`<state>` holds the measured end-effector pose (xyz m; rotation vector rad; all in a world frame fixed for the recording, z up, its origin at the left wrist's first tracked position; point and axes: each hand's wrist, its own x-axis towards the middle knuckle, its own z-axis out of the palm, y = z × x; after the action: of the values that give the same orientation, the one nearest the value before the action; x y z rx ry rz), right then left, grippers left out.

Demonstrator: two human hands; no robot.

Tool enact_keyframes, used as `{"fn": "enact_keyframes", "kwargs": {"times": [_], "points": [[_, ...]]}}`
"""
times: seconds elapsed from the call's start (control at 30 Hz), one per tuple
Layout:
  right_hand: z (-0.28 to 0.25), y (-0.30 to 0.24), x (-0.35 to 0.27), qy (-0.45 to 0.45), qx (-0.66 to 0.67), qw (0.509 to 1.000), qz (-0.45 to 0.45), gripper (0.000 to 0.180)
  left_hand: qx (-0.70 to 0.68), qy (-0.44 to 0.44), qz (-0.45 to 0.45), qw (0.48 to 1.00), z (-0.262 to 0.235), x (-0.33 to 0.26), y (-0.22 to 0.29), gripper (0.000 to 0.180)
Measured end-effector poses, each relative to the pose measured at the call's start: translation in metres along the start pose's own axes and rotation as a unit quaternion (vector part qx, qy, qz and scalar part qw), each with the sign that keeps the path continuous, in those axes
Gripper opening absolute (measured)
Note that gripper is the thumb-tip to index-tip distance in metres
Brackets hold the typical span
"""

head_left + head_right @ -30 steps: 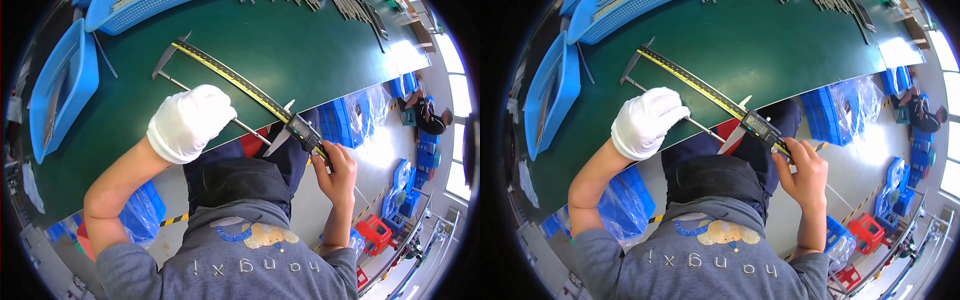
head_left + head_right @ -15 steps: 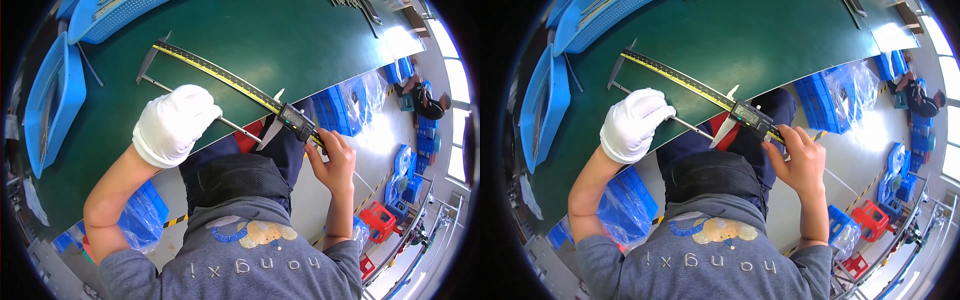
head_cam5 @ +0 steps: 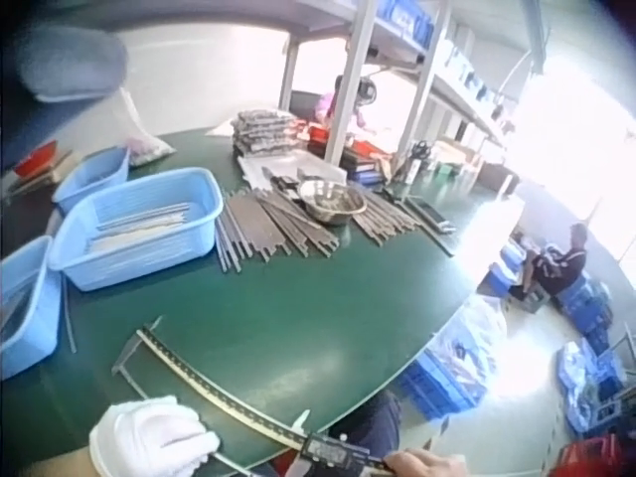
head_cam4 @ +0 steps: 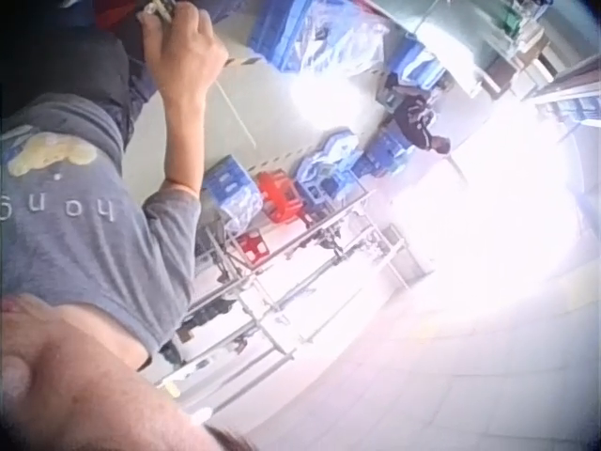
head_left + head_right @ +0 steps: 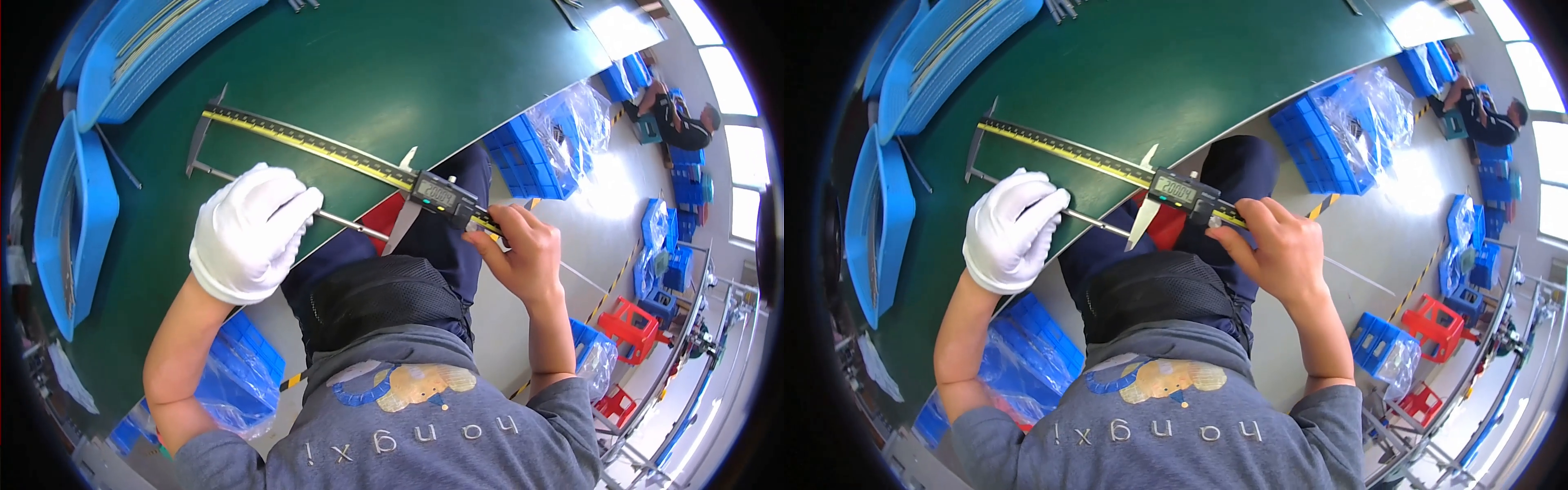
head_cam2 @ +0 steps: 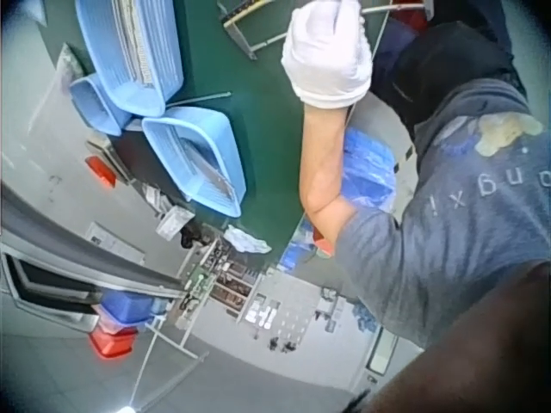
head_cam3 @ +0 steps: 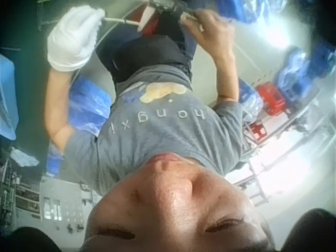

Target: Use a digital caliper to measure the length of individual metal rods pulled from a bin.

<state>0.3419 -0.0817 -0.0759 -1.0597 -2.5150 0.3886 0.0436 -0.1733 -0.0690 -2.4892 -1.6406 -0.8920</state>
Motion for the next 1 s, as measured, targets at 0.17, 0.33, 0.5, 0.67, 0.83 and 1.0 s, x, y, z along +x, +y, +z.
{"fn": "enact_keyframes", "kwargs": {"times": [0.17,0.33,0.5,0.67,0.83,1.0], "points": [[-0.001,-0.006,-0.002,-0.007,-0.007,1.0,0.024,0.034,-0.012,-0.06,0.008,0.998,-0.001,0.001,0.007,0.044],[-0.003,-0.01,-0.001,-0.02,-0.009,0.999,0.027,0.038,-0.009,-0.062,0.008,0.998,0.002,0.004,0.014,0.042],[-0.002,-0.01,-0.002,-0.012,-0.008,1.0,0.028,0.038,0.008,-0.058,0.02,0.998,0.01,0.003,0.019,0.041],[-0.002,-0.012,-0.002,-0.017,-0.014,0.999,0.03,0.036,0.053,-0.041,0.031,0.997,0.015,0.004,0.025,0.035],[0.001,-0.014,0.0,-0.022,-0.021,0.999,0.037,0.034,0.084,-0.046,0.055,0.994,0.023,0.002,0.028,0.033],[0.001,-0.014,0.002,-0.019,-0.007,0.999,0.034,0.033,0.076,-0.033,0.069,0.994,0.022,0.007,0.028,0.033]]}}
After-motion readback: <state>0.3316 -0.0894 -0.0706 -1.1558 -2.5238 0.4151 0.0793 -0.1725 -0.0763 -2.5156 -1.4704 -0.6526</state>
